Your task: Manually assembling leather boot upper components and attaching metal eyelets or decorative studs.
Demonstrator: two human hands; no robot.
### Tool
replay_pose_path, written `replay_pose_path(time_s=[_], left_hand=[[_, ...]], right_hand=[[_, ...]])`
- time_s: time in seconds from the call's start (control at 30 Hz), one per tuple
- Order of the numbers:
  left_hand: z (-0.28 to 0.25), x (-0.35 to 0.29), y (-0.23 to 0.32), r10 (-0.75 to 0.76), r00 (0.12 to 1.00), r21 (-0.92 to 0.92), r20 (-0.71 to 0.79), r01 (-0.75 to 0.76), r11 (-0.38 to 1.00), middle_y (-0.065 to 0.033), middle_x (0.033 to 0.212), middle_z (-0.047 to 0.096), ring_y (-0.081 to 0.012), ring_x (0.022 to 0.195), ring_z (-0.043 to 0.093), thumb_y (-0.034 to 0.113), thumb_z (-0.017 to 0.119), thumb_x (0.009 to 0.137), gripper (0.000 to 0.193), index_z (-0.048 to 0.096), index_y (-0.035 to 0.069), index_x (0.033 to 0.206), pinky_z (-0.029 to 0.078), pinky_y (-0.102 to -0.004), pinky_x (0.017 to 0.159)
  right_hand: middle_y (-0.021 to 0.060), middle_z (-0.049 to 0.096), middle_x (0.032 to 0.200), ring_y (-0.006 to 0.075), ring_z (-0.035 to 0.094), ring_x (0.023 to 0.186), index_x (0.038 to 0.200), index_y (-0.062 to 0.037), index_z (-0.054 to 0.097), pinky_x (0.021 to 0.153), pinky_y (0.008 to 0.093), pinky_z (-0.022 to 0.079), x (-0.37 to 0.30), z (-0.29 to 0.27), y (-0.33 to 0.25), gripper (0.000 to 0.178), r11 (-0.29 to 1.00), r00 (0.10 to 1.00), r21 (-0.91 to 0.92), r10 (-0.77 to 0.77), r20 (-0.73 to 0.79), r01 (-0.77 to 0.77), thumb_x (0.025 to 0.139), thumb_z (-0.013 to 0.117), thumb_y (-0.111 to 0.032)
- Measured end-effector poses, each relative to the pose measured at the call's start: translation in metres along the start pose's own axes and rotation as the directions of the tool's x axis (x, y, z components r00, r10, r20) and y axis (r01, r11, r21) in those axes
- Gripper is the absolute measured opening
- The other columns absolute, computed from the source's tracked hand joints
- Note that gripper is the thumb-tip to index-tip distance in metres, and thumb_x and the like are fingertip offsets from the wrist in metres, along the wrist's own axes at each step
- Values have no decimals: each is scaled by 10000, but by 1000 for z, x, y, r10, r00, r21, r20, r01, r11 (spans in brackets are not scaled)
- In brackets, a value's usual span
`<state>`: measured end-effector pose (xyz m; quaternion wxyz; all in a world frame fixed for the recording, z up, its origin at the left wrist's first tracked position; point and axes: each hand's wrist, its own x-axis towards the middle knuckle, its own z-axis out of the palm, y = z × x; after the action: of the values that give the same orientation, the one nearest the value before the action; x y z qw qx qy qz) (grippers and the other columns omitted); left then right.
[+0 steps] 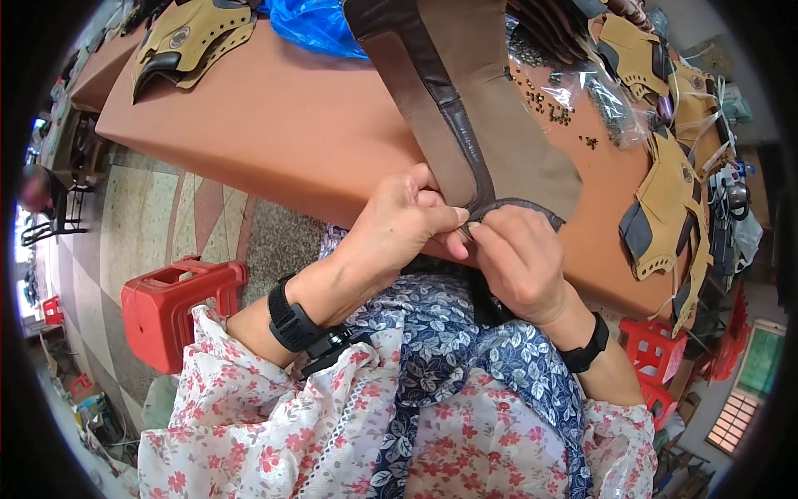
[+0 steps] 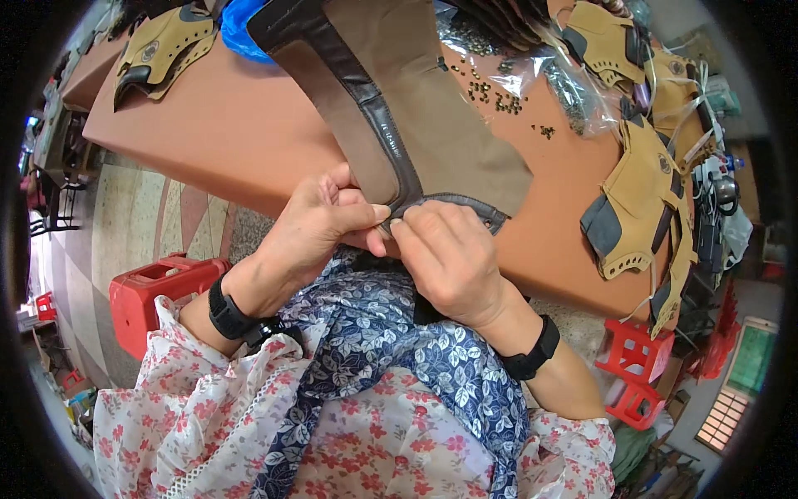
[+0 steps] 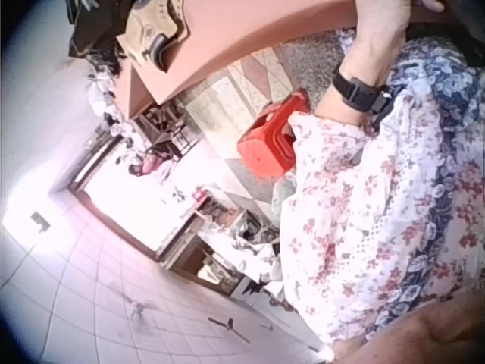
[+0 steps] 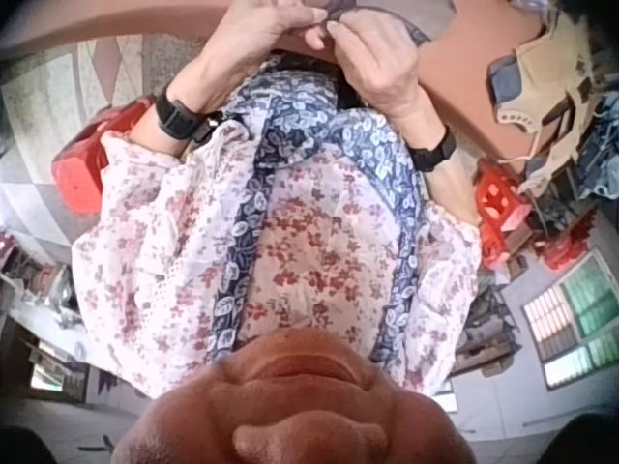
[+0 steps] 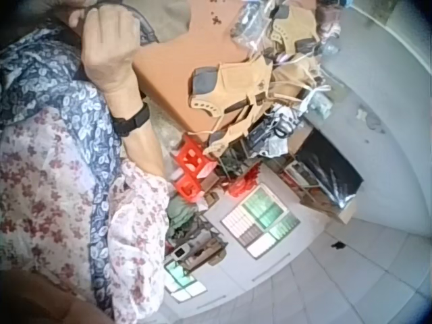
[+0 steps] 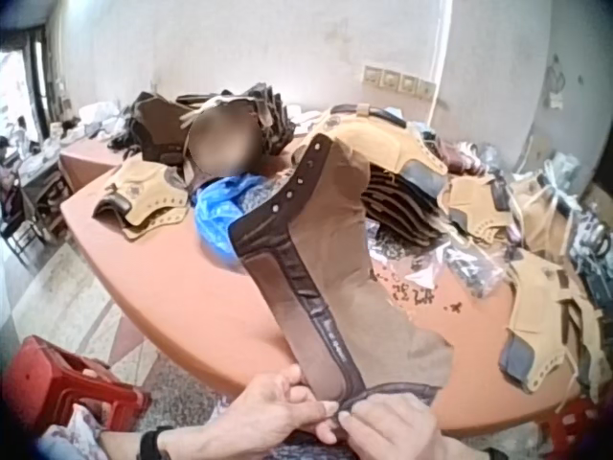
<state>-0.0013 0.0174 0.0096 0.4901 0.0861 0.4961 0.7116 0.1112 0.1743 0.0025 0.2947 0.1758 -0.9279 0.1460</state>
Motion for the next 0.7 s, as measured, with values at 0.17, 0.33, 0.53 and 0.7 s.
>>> replay_pose_path(time_s=[0.17,0.33,0.53,0.7], left_hand=[[-2,2,-1,-7,1000,-44,8,7,999,-74,813,665,-151,657,691,28,621,880,255,530,-31,1111,596,-270,654],[-2,2,0,-27,1000,-43,-2,27,999,-111,867,671,-161,681,687,18,611,876,273,512,-42,1124,600,-280,662],[-2,2,-2,-19,1000,-34,-8,18,999,-77,798,663,-170,671,699,18,622,883,251,524,-30,1109,604,-292,680],[0,1,-2,-7,1000,-24,-7,7,1000,-76,791,660,-166,671,695,18,621,885,266,513,-27,1124,599,-294,689]], right_hand=[[102,628,907,267,628,780,938,-1,642,673,358,483,-4,1,0,267,980,983,116,168,-70,-160,685,725,25],[98,632,901,264,633,784,943,-10,643,677,355,481,-5,1,1,286,982,984,112,161,-80,-151,674,736,23],[97,630,883,251,633,786,922,-7,644,677,354,486,-2,-1,1,285,998,996,29,65,-63,-63,652,735,-7],[93,625,883,245,633,786,921,-5,644,679,351,486,1,-1,2,282,998,998,26,55,-31,-54,653,723,-39]])
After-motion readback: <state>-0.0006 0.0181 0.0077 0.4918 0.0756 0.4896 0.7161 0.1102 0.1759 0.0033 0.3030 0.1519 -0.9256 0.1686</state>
